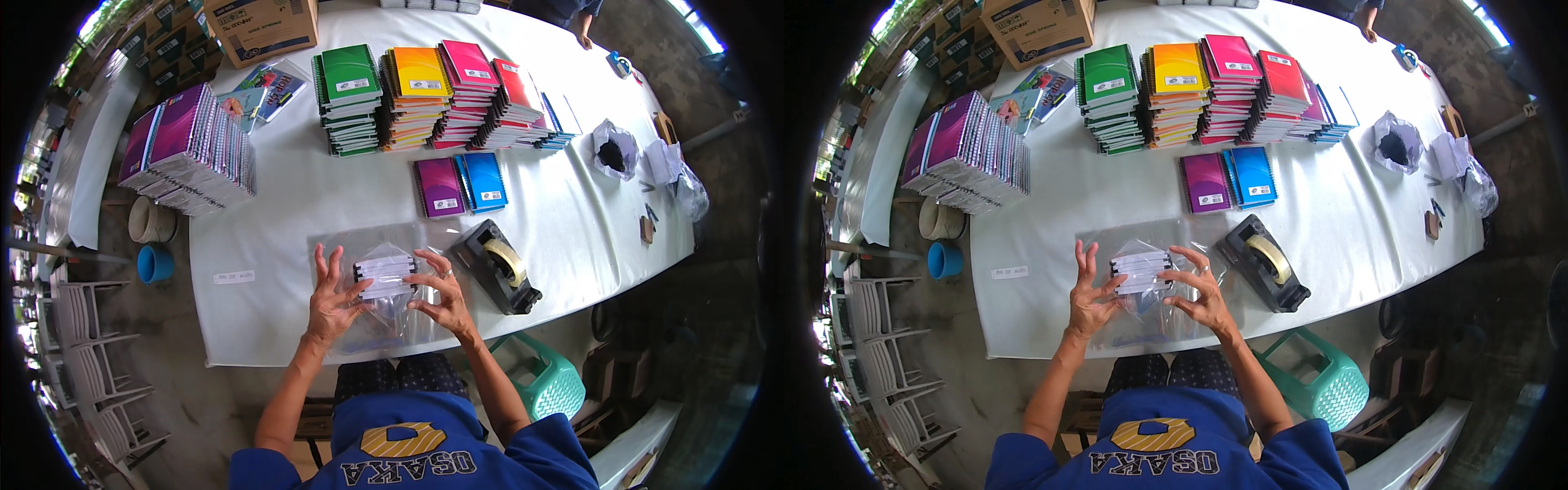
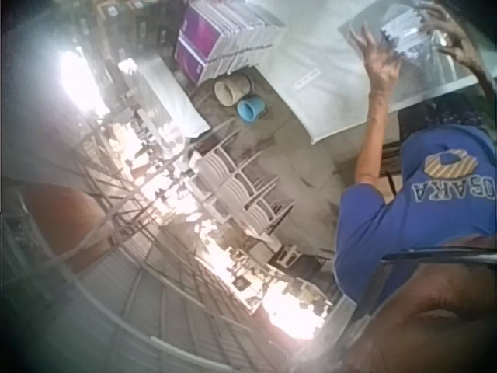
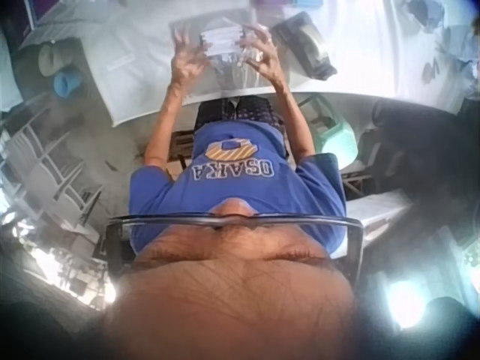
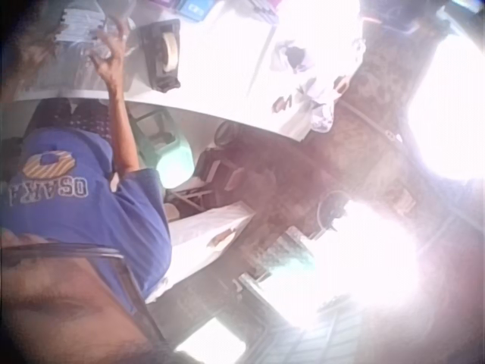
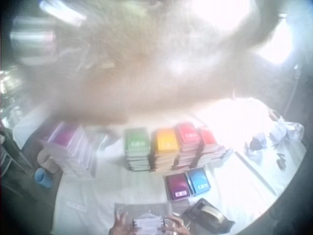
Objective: The person places spiral notebooks into plastic bags, seals them using a tape dispenser, and organizes the packed items into color-coded stacks on a long table.
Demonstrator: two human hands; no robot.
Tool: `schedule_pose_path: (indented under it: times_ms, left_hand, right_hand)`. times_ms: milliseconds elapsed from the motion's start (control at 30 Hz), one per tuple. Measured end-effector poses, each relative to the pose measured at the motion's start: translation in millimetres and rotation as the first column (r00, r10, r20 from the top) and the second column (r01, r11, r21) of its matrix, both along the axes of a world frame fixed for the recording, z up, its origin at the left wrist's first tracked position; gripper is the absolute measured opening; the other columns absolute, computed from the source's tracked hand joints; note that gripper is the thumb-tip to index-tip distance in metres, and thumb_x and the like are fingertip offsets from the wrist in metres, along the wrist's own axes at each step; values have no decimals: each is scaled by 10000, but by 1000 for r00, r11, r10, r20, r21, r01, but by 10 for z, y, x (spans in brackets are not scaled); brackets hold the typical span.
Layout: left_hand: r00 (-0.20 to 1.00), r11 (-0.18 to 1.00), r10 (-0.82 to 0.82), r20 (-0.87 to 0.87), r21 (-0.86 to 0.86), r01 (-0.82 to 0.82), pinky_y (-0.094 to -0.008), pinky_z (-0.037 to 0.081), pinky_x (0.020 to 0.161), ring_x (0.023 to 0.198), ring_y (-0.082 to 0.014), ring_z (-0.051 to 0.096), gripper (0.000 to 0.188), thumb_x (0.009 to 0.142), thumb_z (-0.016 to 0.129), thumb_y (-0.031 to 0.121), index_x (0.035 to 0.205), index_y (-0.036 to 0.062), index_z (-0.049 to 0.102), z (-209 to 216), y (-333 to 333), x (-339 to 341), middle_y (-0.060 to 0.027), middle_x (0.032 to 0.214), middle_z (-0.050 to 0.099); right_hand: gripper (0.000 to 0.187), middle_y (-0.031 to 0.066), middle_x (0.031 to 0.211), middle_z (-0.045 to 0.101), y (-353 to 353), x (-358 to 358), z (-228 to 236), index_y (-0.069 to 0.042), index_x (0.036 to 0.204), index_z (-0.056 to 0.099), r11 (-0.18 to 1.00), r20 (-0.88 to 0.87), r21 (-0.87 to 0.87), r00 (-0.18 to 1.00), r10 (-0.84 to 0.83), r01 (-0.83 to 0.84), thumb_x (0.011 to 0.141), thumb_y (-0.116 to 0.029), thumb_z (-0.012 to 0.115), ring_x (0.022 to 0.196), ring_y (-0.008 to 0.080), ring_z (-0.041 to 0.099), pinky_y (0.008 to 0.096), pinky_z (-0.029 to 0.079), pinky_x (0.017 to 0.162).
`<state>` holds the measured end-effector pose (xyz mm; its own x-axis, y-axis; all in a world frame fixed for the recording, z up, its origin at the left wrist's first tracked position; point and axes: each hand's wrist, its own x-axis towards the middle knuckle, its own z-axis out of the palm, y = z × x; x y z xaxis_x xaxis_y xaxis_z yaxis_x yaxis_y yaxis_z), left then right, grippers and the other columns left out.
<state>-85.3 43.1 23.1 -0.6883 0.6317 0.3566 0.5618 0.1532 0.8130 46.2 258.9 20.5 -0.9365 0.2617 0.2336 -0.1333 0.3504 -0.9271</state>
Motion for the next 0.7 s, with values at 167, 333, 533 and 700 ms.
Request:
schedule_pose_path:
  times_ms: [167,333,533,700]
  left_hand:
    - [974,976,-138,-178,-190,103,-523,280,1135,1438,-425,131,573,537,870,224,1082,329,725,144,41,-143,-81,1536,315]
    - [976,984,-120,-180,-154,92,-520,282,1134,1437,-425,135,641,538,873,248,1147,338,692,154,78,-135,-93,1551,276]
    - [999,999,-32,1,34,32,-527,248,1140,1451,-409,100,571,590,865,252,1135,278,698,-81,-60,22,-121,1566,231]
    - [999,1000,-20,-47,0,20,-538,246,1136,1450,-418,98,471,604,867,239,1057,251,739,-102,29,-16,-133,1557,254]
  right_hand:
    - [604,164,1442,363,-126,5,25,-148,1136,654,988,-29,154,999,14,-9,605,-335,871,1340,355,344,498,302,1091]
    - [649,192,1462,295,-301,-87,2,-115,1138,609,973,-69,213,995,-76,89,597,-356,877,1359,387,310,505,313,1093]
    - [632,187,1480,316,-221,-11,-30,-233,1186,652,942,-58,325,996,-69,84,593,-275,864,1368,380,285,539,209,1129]
    - [583,179,1476,318,-196,-43,-47,-235,1141,683,927,-61,368,997,-52,71,588,-216,867,1374,374,279,523,233,1121]
